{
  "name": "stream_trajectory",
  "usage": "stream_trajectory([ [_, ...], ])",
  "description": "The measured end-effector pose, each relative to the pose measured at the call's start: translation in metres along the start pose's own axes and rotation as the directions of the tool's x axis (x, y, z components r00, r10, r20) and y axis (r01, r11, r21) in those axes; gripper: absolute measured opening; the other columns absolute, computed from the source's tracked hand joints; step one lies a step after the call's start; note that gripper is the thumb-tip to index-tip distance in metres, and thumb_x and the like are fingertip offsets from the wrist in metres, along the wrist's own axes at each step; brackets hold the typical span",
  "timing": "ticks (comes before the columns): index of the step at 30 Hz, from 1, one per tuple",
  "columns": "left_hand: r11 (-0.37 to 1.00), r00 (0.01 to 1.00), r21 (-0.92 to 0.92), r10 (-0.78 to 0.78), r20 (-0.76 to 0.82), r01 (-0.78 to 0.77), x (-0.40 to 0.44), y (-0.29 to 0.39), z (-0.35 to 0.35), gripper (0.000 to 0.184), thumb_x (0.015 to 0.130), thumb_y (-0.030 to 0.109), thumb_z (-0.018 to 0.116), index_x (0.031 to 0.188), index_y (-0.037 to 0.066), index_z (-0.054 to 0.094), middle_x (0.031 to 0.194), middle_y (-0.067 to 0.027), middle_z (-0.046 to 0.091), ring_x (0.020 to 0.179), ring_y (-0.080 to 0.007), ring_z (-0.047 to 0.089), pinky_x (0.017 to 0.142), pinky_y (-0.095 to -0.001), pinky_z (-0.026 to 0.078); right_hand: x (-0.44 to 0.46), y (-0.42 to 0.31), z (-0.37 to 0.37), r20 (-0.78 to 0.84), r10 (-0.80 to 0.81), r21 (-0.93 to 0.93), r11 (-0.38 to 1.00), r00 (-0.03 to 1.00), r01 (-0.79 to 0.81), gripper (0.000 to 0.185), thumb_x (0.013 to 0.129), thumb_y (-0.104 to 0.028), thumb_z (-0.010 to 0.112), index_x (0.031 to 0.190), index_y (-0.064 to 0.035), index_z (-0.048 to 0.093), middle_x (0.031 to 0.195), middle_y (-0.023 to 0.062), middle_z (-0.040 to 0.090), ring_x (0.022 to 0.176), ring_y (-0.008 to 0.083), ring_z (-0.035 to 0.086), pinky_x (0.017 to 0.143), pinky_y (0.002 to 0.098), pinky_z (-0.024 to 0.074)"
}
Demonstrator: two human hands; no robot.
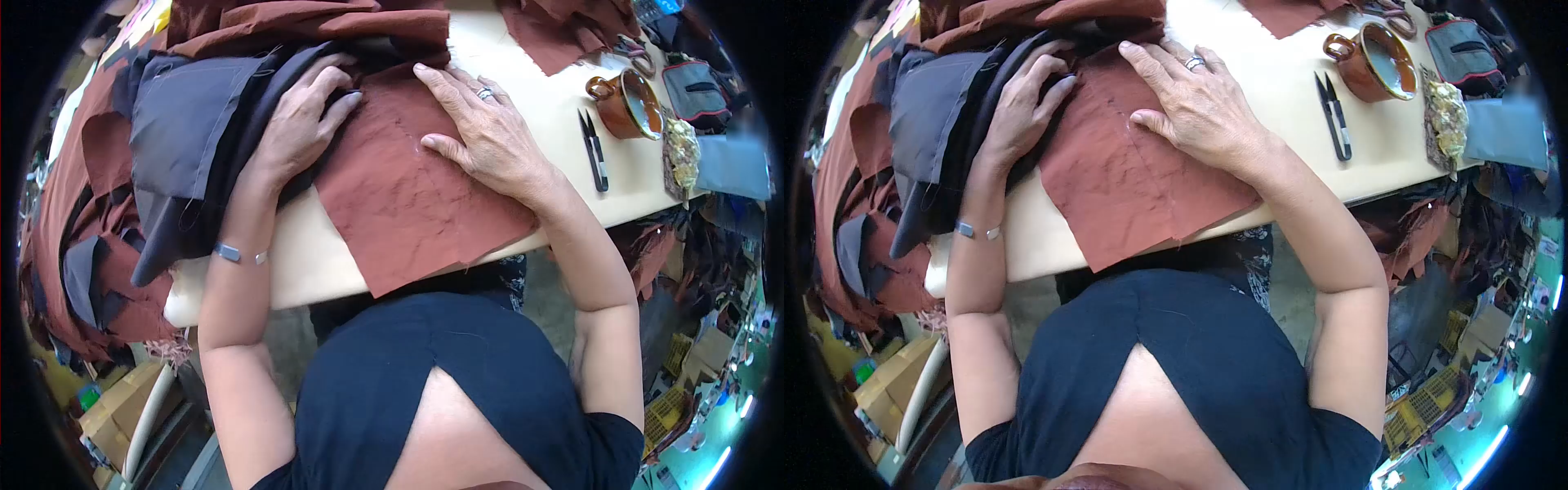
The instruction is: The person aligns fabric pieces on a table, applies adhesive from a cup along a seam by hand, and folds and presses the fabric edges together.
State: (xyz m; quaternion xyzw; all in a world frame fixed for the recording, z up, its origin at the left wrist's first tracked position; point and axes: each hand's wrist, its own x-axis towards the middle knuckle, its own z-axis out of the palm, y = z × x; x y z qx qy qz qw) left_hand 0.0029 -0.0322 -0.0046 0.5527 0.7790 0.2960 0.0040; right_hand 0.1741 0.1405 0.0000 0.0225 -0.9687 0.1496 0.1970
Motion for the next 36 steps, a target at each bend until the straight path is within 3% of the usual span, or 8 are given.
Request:
stream_trajectory([
  [5,1.000,0.999,-0.021,0.011,-0.030,-0.012,0.001,0.000,0.001,0.015,0.082,0.010,0.063,0.092,0.002,0.054,0.122,-0.0170,0.054,0.111,-0.0351,0.053,0.093,-0.0376,0.042,-0.025,0.030,-0.072,-0.191,0.096,-0.163,0.978,0.977,-0.128,0.059,0.075,-0.016,0.073,0.127,-0.0061,0.048,0.126,0.0123,0.053,0.120,0.0296,0.047,0.100,0.0380,0.0370],
  [7,0.999,1.000,-0.048,-0.016,-0.008,0.015,0.002,0.003,-0.001,0.017,0.080,0.009,0.065,0.092,0.002,0.053,0.123,-0.0172,0.054,0.112,-0.0345,0.053,0.094,-0.0376,0.041,-0.042,0.052,-0.112,-0.236,0.278,-0.110,0.944,0.931,-0.310,0.056,0.073,-0.017,0.074,0.123,-0.0062,0.051,0.129,0.0119,0.052,0.122,0.0294,0.046,0.101,0.0381,0.0357],
  [9,0.998,0.999,-0.056,-0.034,-0.005,0.034,0.002,0.004,-0.003,0.017,0.080,0.010,0.066,0.089,0.001,0.054,0.124,-0.0164,0.054,0.111,-0.0344,0.053,0.094,-0.0374,0.041,-0.064,0.085,-0.140,-0.157,0.253,-0.479,0.826,0.955,-0.298,0.055,0.072,-0.029,0.074,0.118,-0.0057,0.055,0.134,0.0127,0.047,0.126,0.0304,0.042,0.104,0.0394,0.0328],
  [18,0.998,1.000,-0.057,-0.023,-0.019,0.022,0.002,0.002,-0.004,0.016,0.079,0.006,0.065,0.089,0.000,0.054,0.122,-0.0154,0.056,0.109,-0.0328,0.055,0.092,-0.0344,0.043,-0.082,0.129,-0.144,0.058,0.523,-0.616,0.689,0.850,-0.381,0.053,0.067,-0.042,0.075,0.110,-0.0129,0.064,0.141,0.0100,0.040,0.132,0.0317,0.033,0.105,0.0429,0.0312],
  [24,0.993,0.998,-0.103,-0.056,-0.038,0.052,0.000,-0.002,-0.005,0.012,0.082,0.006,0.060,0.090,0.000,0.054,0.118,-0.0175,0.059,0.107,-0.0324,0.057,0.091,-0.0344,0.043,-0.080,0.119,-0.161,-0.023,0.388,-0.448,0.820,0.921,-0.357,0.043,0.067,-0.034,0.073,0.097,-0.0049,0.061,0.143,0.0165,0.036,0.132,0.0343,0.034,0.106,0.0415,0.0274],
  [29,0.997,0.995,-0.043,0.061,-0.082,-0.065,0.000,-0.008,-0.002,0.013,0.079,0.003,0.058,0.091,0.000,0.055,0.117,-0.0180,0.059,0.108,-0.0343,0.056,0.091,-0.0373,0.044,-0.066,0.078,-0.151,0.014,0.289,-0.661,0.721,0.957,-0.208,0.026,0.068,-0.023,0.074,0.083,-0.0064,0.060,0.134,0.0114,0.048,0.126,0.0312,0.041,0.100,0.0414,0.0350],
  [33,0.993,0.998,-0.116,0.001,-0.069,-0.009,0.001,-0.007,-0.001,0.014,0.079,0.005,0.060,0.091,0.000,0.057,0.118,-0.0181,0.058,0.108,-0.0340,0.056,0.092,-0.0372,0.044,-0.014,0.018,-0.100,-0.026,0.107,-0.180,0.978,0.994,-0.110,0.010,0.074,-0.011,0.068,0.081,-0.0056,0.064,0.113,0.0093,0.060,0.105,0.0279,0.055,0.089,0.0380,0.0429],
  [36,0.994,0.998,-0.106,-0.001,-0.063,-0.006,0.001,-0.007,0.001,0.016,0.079,0.006,0.061,0.093,-0.001,0.057,0.118,-0.0183,0.058,0.107,-0.0339,0.056,0.091,-0.0370,0.044,0.022,-0.004,-0.035,-0.009,-0.010,0.325,0.945,1.000,0.012,0.010,0.078,-0.007,0.061,0.086,-0.0037,0.065,0.098,0.0103,0.063,0.093,0.0269,0.060,0.082,0.0362,0.0462],
])
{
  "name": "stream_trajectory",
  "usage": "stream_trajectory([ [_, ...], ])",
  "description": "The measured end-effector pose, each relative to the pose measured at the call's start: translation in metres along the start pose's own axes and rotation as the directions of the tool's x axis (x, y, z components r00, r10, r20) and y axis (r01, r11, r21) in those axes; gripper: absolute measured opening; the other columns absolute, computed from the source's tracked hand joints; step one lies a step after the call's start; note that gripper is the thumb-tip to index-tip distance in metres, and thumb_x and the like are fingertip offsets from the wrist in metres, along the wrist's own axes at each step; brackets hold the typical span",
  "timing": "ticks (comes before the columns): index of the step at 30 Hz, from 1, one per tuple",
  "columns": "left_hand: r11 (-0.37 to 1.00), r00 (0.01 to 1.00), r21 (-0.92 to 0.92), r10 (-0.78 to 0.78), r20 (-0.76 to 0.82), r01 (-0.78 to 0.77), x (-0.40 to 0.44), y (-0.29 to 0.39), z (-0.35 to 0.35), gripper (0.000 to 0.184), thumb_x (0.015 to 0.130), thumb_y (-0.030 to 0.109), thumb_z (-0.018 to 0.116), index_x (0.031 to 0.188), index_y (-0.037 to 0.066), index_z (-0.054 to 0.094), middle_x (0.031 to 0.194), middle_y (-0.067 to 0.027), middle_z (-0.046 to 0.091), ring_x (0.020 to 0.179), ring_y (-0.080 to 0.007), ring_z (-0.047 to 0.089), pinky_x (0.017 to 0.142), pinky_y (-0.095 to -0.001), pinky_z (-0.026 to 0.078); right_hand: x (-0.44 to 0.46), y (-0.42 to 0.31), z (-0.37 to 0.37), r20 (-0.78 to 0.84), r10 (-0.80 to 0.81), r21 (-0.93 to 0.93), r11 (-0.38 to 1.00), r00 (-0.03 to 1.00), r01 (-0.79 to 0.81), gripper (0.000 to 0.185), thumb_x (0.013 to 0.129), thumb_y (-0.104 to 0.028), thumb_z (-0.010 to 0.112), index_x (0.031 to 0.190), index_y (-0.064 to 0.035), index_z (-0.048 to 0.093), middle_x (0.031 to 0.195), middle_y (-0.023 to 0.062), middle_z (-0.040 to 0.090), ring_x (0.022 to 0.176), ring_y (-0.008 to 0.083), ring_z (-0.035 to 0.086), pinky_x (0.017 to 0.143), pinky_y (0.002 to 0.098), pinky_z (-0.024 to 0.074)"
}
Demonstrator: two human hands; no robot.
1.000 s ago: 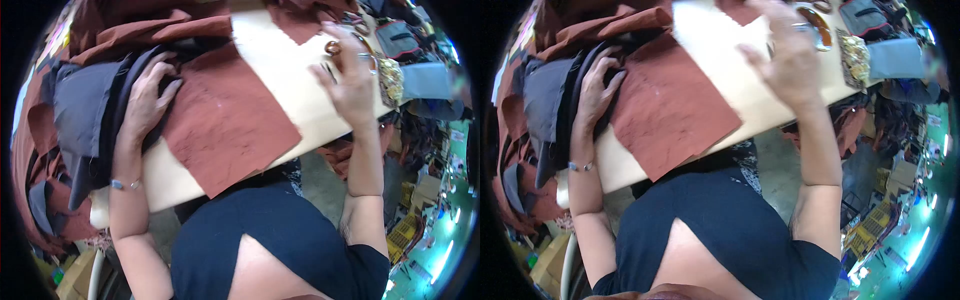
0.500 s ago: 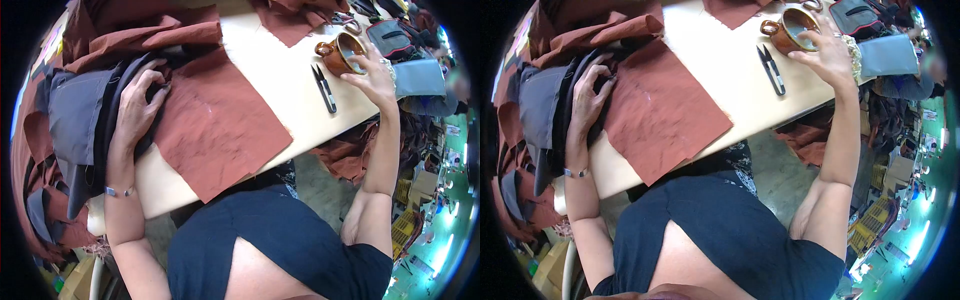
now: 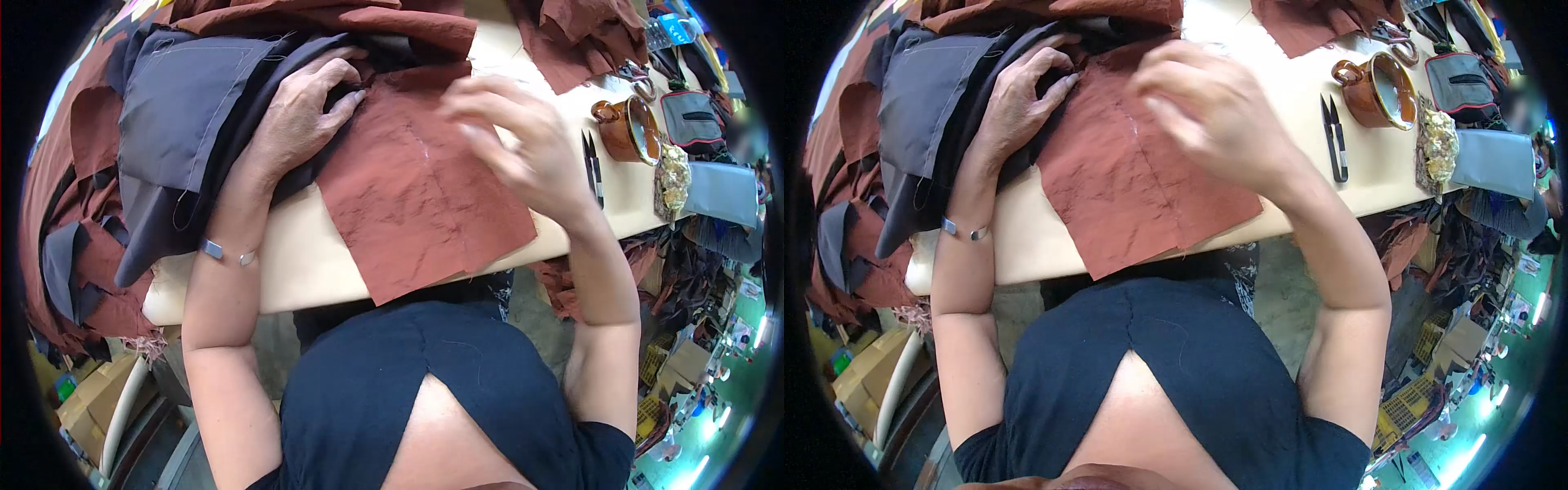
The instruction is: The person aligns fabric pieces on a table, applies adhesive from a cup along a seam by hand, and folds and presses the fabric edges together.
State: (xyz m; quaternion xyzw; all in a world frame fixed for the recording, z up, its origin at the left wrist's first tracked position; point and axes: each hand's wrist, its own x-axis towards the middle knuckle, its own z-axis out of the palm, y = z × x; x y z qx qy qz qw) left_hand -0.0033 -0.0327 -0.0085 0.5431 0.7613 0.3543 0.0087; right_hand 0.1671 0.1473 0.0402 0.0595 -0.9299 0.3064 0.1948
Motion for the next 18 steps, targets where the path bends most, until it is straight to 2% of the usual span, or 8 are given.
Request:
stream_trajectory([
  [1,1.000,1.000,0.016,0.005,0.003,-0.005,0.000,-0.001,0.000,0.017,0.079,0.007,0.061,0.094,-0.001,0.057,0.118,-0.0184,0.058,0.107,-0.0339,0.056,0.091,-0.0369,0.044,0.010,0.008,0.018,-0.021,-0.044,0.078,0.996,0.999,0.046,0.011,0.079,-0.007,0.059,0.088,-0.0034,0.065,0.095,0.0106,0.063,0.090,0.0270,0.061,0.080,0.0355,0.0471],
  [4,0.995,0.997,0.077,0.069,-0.039,-0.066,-0.001,-0.002,0.003,0.018,0.079,0.006,0.061,0.095,-0.001,0.056,0.118,-0.0182,0.058,0.107,-0.0336,0.056,0.091,-0.0367,0.045,0.031,0.023,0.043,-0.024,-0.019,0.123,0.992,1.000,0.021,0.016,0.080,-0.004,0.056,0.093,-0.0039,0.066,0.096,0.0108,0.063,0.090,0.0278,0.061,0.080,0.0353,0.0481],
  [7,0.993,0.996,0.082,0.087,-0.017,-0.085,0.000,-0.005,0.001,0.017,0.080,0.005,0.063,0.095,0.001,0.056,0.119,-0.0150,0.058,0.108,-0.0321,0.056,0.092,-0.0357,0.044,0.035,0.031,0.054,-0.014,-0.024,0.054,0.998,1.000,0.024,0.021,0.080,-0.003,0.054,0.096,-0.0049,0.067,0.095,0.0103,0.063,0.088,0.0274,0.061,0.080,0.0349,0.0487],
  [10,0.998,0.998,0.037,0.056,0.009,-0.056,0.001,-0.006,0.001,0.014,0.080,0.004,0.058,0.093,0.000,0.055,0.112,-0.0175,0.059,0.105,-0.0341,0.056,0.090,-0.0379,0.045,0.035,0.030,0.058,-0.003,-0.021,-0.038,0.999,1.000,0.021,0.023,0.079,-0.002,0.052,0.097,-0.0049,0.067,0.099,0.0102,0.061,0.093,0.0269,0.060,0.084,0.0356,0.0475],
  [14,0.990,0.989,0.044,0.136,-0.063,-0.133,0.001,-0.008,0.004,0.013,0.080,0.004,0.057,0.093,0.000,0.055,0.109,-0.0178,0.059,0.101,-0.0347,0.056,0.088,-0.0388,0.045,0.035,0.030,0.067,-0.032,-0.052,-0.134,0.990,0.998,0.048,0.024,0.078,0.000,0.051,0.095,-0.0041,0.067,0.103,0.0105,0.059,0.094,0.0280,0.057,0.085,0.0366,0.0455],
  [18,0.990,0.989,0.047,0.137,-0.052,-0.135,0.002,-0.007,0.003,0.015,0.081,0.005,0.058,0.094,0.000,0.055,0.109,-0.0180,0.059,0.101,-0.0349,0.056,0.088,-0.0388,0.045,0.036,0.032,0.059,0.051,-0.023,-0.109,0.994,0.998,0.029,0.028,0.078,0.004,0.050,0.101,-0.0051,0.065,0.103,0.0106,0.057,0.097,0.0281,0.057,0.086,0.0352,0.0448],
])
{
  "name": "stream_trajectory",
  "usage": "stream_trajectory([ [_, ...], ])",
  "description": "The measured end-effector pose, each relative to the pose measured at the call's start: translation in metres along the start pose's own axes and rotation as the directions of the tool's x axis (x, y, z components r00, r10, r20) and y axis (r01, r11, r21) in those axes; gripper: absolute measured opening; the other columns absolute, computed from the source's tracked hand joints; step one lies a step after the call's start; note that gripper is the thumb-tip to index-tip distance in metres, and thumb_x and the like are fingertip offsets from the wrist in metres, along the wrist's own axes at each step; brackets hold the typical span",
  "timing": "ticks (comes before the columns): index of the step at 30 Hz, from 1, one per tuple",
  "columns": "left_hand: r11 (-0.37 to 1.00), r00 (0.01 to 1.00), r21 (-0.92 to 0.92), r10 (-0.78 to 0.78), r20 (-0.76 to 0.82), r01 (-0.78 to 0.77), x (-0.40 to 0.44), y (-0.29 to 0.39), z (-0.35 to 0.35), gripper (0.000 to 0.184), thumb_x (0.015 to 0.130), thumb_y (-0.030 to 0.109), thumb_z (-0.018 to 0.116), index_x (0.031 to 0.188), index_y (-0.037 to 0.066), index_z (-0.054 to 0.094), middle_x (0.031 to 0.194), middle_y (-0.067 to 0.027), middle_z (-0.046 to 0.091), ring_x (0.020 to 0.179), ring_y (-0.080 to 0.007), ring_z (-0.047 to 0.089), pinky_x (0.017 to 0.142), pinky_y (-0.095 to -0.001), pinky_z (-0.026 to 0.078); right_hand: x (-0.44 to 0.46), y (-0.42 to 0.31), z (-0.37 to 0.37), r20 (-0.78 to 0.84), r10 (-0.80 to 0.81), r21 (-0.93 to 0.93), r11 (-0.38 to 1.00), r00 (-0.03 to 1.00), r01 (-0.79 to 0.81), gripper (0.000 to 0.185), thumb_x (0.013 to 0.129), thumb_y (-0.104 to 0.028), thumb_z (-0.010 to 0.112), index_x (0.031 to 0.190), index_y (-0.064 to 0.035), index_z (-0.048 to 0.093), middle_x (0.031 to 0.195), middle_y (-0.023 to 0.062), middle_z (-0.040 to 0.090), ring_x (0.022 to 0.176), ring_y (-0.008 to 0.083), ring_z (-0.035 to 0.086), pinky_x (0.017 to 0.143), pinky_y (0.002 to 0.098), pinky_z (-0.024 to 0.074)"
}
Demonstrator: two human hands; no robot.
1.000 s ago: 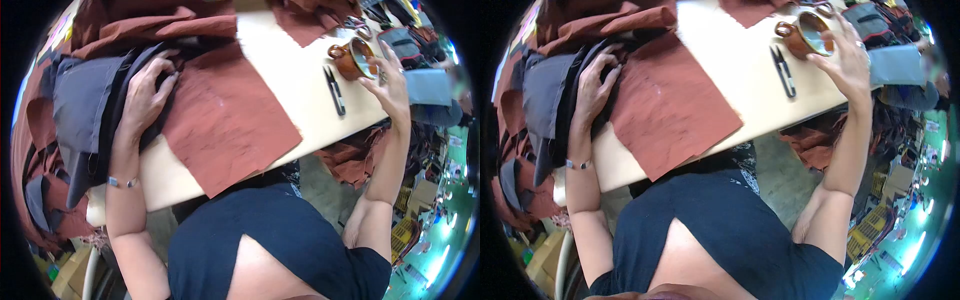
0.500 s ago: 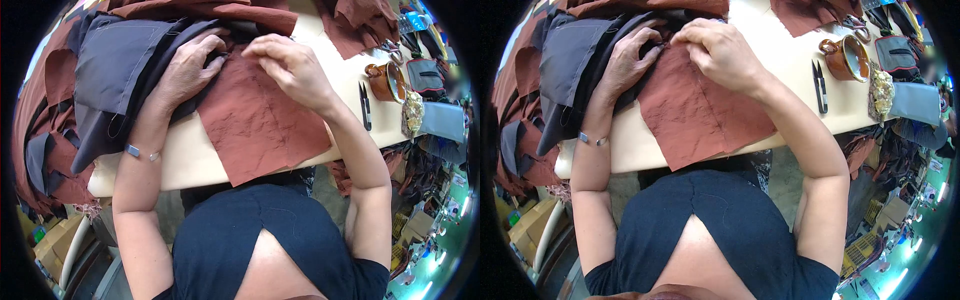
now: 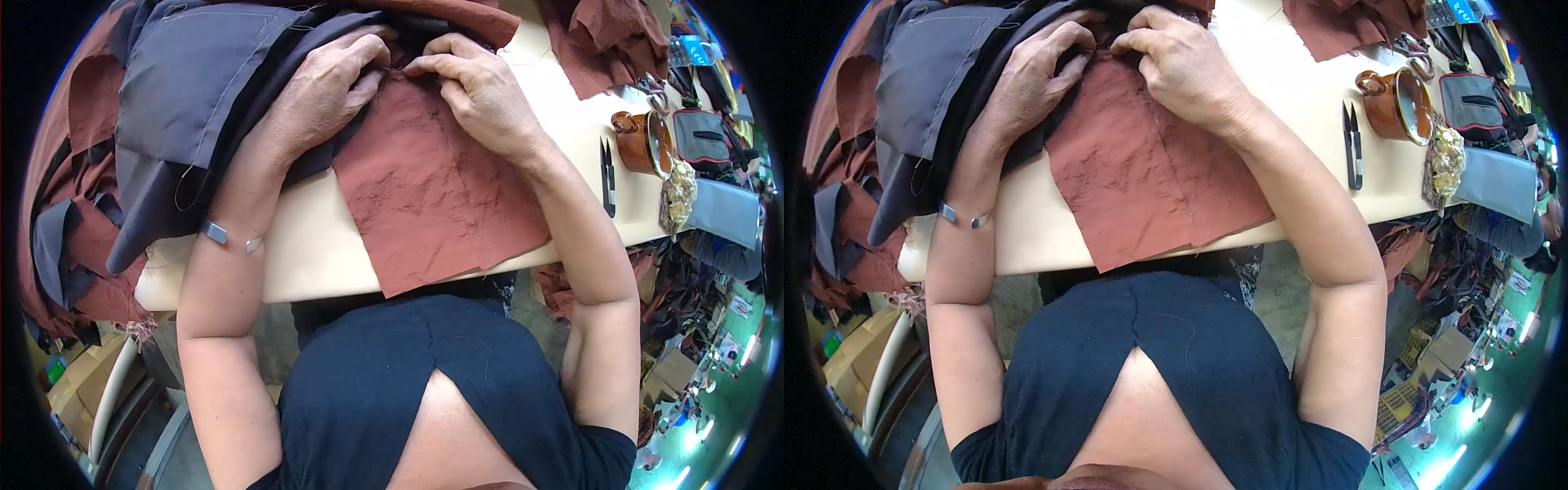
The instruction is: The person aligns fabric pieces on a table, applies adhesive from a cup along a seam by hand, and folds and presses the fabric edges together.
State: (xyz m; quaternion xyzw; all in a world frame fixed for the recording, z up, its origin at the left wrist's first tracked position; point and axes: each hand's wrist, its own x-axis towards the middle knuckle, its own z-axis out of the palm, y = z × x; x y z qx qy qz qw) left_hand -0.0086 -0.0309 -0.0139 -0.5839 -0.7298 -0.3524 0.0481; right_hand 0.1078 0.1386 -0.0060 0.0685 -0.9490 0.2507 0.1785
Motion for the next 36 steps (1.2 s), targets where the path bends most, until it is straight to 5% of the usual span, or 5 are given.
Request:
stream_trajectory([
  [9,0.999,0.999,0.005,-0.037,0.008,0.037,-0.003,-0.002,0.005,0.023,0.082,0.015,0.064,0.095,0.000,0.054,0.111,-0.0185,0.058,0.102,-0.0356,0.056,0.087,-0.0388,0.045,-0.028,-0.014,-0.017,0.055,-0.078,0.063,0.995,0.995,0.075,0.026,0.074,0.007,0.054,0.094,-0.0048,0.066,0.103,0.0096,0.057,0.096,0.0286,0.055,0.084,0.0361,0.0447],
  [13,0.986,0.985,0.076,-0.154,0.079,0.148,0.002,0.015,-0.007,0.022,0.081,0.010,0.063,0.099,-0.001,0.056,0.107,-0.0224,0.058,0.100,-0.0388,0.055,0.087,-0.0393,0.045,-0.025,-0.015,-0.005,-0.097,-0.142,-0.078,0.988,0.985,0.135,0.015,0.075,0.003,0.056,0.084,-0.0016,0.066,0.097,0.0094,0.059,0.091,0.0261,0.055,0.082,0.0345,0.0448],
  [16,0.994,0.996,0.062,-0.089,0.027,0.087,0.000,0.008,-0.003,0.026,0.078,0.015,0.068,0.092,-0.002,0.054,0.108,-0.0244,0.057,0.099,-0.0410,0.055,0.084,-0.0416,0.046,-0.038,-0.020,-0.020,-0.011,-0.203,-0.109,0.974,0.979,0.201,0.014,0.075,0.001,0.057,0.085,-0.0017,0.066,0.097,0.0092,0.058,0.090,0.0252,0.055,0.080,0.0334,0.0448],
  [23,0.987,0.990,0.092,-0.133,0.044,0.128,0.006,0.008,-0.003,0.024,0.079,0.013,0.067,0.092,-0.002,0.055,0.106,-0.0237,0.058,0.098,-0.0405,0.055,0.083,-0.0410,0.046,-0.043,-0.022,-0.012,-0.007,0.006,0.010,1.000,1.000,-0.006,0.022,0.074,0.005,0.055,0.091,-0.0016,0.066,0.098,0.0101,0.058,0.089,0.0255,0.053,0.082,0.0354,0.0432],
  [36,0.994,0.996,0.075,-0.086,0.035,0.084,0.004,0.005,-0.003,0.022,0.079,0.013,0.067,0.091,-0.002,0.055,0.108,-0.0214,0.058,0.098,-0.0391,0.056,0.084,-0.0404,0.046,-0.065,-0.041,-0.023,0.061,0.018,0.048,0.999,0.998,-0.021,0.025,0.075,0.006,0.052,0.098,0.0012,0.062,0.100,0.0135,0.055,0.090,0.0304,0.054,0.082,0.0358,0.0443],
])
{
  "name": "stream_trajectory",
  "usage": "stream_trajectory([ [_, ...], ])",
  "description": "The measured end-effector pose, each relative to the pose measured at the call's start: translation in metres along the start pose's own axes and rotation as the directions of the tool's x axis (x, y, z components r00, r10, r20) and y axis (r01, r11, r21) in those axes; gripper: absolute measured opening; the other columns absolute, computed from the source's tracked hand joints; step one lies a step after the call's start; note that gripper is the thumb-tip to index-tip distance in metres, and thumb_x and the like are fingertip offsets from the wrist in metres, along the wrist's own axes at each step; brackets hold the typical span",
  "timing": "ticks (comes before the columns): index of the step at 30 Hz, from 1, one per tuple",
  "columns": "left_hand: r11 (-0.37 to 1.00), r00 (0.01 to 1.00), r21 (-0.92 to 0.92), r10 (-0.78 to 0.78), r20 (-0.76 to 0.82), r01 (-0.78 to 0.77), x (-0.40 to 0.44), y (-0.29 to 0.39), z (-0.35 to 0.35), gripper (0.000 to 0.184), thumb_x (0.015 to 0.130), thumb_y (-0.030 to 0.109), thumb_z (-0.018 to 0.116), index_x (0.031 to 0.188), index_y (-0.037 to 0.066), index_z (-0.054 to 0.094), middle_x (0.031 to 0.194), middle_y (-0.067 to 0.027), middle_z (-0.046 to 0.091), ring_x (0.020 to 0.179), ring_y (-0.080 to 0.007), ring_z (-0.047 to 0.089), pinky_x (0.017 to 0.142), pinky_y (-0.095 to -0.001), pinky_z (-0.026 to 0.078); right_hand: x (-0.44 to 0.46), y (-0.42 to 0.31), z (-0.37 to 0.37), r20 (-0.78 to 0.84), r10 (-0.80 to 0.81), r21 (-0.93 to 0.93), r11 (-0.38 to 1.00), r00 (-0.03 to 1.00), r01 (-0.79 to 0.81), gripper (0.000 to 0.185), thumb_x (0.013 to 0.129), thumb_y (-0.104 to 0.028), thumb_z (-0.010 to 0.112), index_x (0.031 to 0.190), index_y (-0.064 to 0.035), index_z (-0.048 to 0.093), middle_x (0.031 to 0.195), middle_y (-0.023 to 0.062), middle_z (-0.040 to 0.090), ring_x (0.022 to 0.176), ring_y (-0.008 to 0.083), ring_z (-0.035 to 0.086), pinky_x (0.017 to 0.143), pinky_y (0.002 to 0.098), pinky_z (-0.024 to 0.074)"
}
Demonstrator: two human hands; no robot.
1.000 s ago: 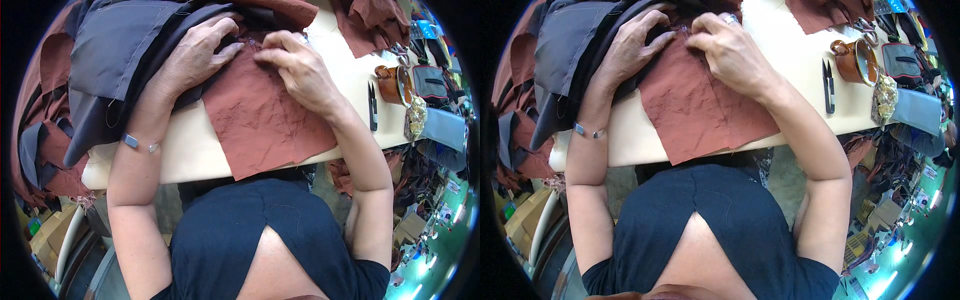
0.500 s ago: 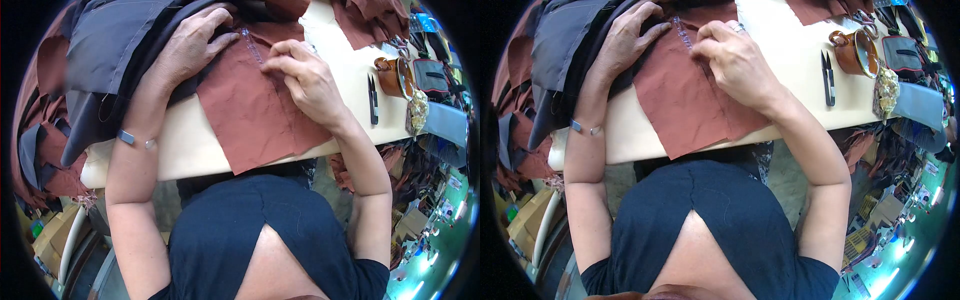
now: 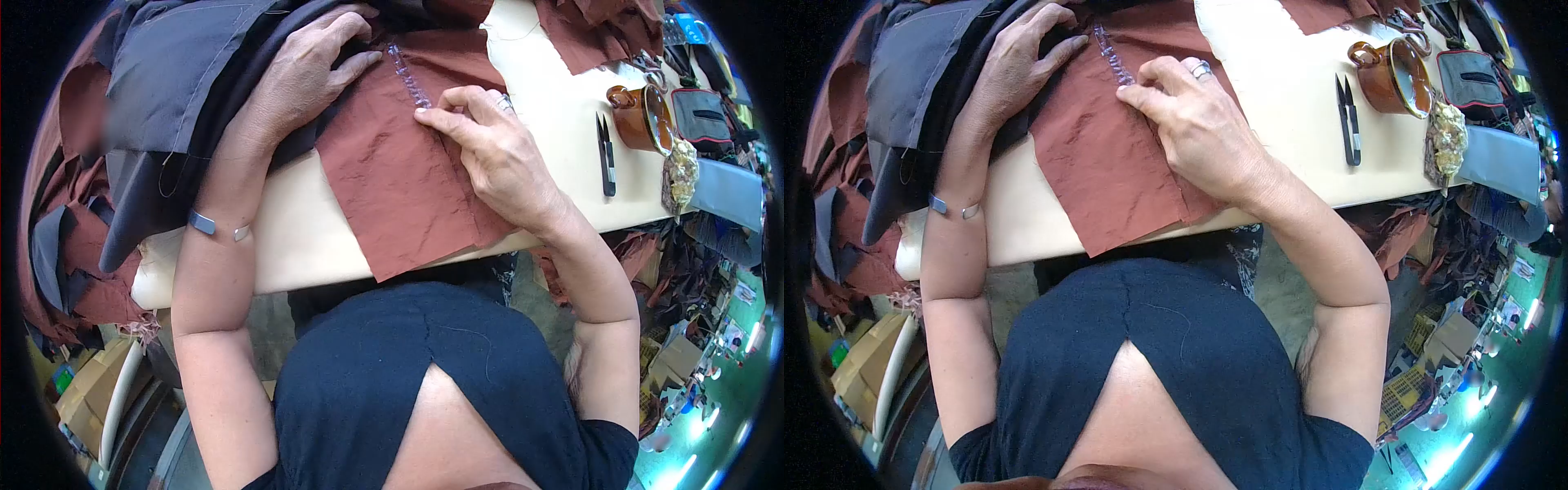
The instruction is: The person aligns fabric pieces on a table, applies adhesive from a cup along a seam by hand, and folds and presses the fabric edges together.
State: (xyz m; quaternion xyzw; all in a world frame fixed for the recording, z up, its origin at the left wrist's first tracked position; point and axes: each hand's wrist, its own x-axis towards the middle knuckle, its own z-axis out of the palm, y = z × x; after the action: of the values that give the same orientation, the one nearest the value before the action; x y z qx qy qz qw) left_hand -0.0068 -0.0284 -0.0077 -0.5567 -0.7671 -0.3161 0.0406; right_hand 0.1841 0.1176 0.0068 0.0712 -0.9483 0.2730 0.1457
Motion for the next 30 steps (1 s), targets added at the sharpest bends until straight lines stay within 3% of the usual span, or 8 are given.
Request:
stream_trajectory([
  [2,0.999,1.000,-0.037,-0.013,0.009,0.013,0.000,0.001,-0.001,0.022,0.079,0.013,0.067,0.091,-0.001,0.055,0.108,-0.0213,0.058,0.098,-0.0390,0.056,0.084,-0.0404,0.046,-0.006,-0.004,-0.005,0.027,-0.043,-0.057,0.997,0.999,0.045,0.025,0.076,0.005,0.053,0.099,0.0027,0.061,0.101,0.0138,0.055,0.087,0.0295,0.054,0.080,0.0367,0.0447],
  [6,0.999,1.000,-0.034,0.014,-0.006,-0.014,0.002,0.010,-0.007,0.021,0.079,0.012,0.067,0.089,-0.001,0.055,0.106,-0.0208,0.059,0.096,-0.0386,0.056,0.083,-0.0402,0.046,-0.031,-0.006,-0.013,0.098,-0.050,0.060,0.997,0.994,0.045,0.024,0.077,0.002,0.055,0.100,0.0015,0.061,0.102,0.0149,0.055,0.086,0.0306,0.055,0.076,0.0369,0.0464],
  [10,0.998,0.998,-0.028,-0.050,0.034,0.051,0.003,0.013,-0.008,0.020,0.078,0.011,0.067,0.089,0.000,0.055,0.105,-0.0205,0.059,0.095,-0.0385,0.056,0.082,-0.0400,0.046,-0.020,-0.009,-0.007,0.028,0.037,0.010,0.999,0.999,-0.037,0.028,0.077,0.001,0.055,0.105,0.0013,0.060,0.102,0.0154,0.054,0.089,0.0297,0.055,0.076,0.0372,0.0465],
  [13,0.999,1.000,-0.038,-0.005,-0.007,0.005,0.001,0.003,-0.001,0.020,0.078,0.011,0.067,0.089,0.000,0.055,0.105,-0.0206,0.059,0.094,-0.0383,0.056,0.082,-0.0400,0.046,-0.024,-0.009,-0.004,0.060,-0.018,-0.079,0.997,0.998,0.023,0.030,0.076,-0.001,0.056,0.106,0.0037,0.060,0.102,0.0156,0.054,0.089,0.0295,0.055,0.077,0.0372,0.0465],
  [19,0.999,1.000,-0.030,-0.024,0.005,0.024,0.001,0.004,-0.001,0.022,0.078,0.012,0.068,0.091,-0.001,0.055,0.106,-0.0204,0.059,0.095,-0.0381,0.056,0.082,-0.0397,0.046,-0.061,-0.019,-0.011,0.073,-0.129,-0.025,0.991,0.989,0.131,0.030,0.075,0.000,0.057,0.104,0.0057,0.060,0.101,0.0153,0.054,0.086,0.0281,0.054,0.076,0.0380,0.0461],
  [23,0.998,0.997,0.012,-0.065,0.048,0.065,0.003,0.017,-0.009,0.022,0.079,0.013,0.067,0.092,-0.001,0.056,0.107,-0.0205,0.059,0.096,-0.0377,0.056,0.083,-0.0392,0.045,-0.053,-0.020,-0.015,0.092,0.005,-0.003,1.000,0.996,-0.004,0.035,0.073,0.002,0.057,0.108,0.0049,0.058,0.105,0.0155,0.053,0.088,0.0284,0.054,0.076,0.0373,0.0464],
  [30,1.000,1.000,0.007,-0.013,-0.001,0.013,-0.001,0.000,0.000,0.022,0.079,0.013,0.067,0.091,-0.001,0.056,0.107,-0.0209,0.059,0.097,-0.0375,0.056,0.084,-0.0389,0.045,-0.072,-0.022,-0.012,0.083,-0.169,-0.134,0.975,0.982,0.179,0.036,0.071,-0.003,0.059,0.106,0.0075,0.059,0.101,0.0137,0.054,0.090,0.0258,0.055,0.073,0.0349,0.0475],
])
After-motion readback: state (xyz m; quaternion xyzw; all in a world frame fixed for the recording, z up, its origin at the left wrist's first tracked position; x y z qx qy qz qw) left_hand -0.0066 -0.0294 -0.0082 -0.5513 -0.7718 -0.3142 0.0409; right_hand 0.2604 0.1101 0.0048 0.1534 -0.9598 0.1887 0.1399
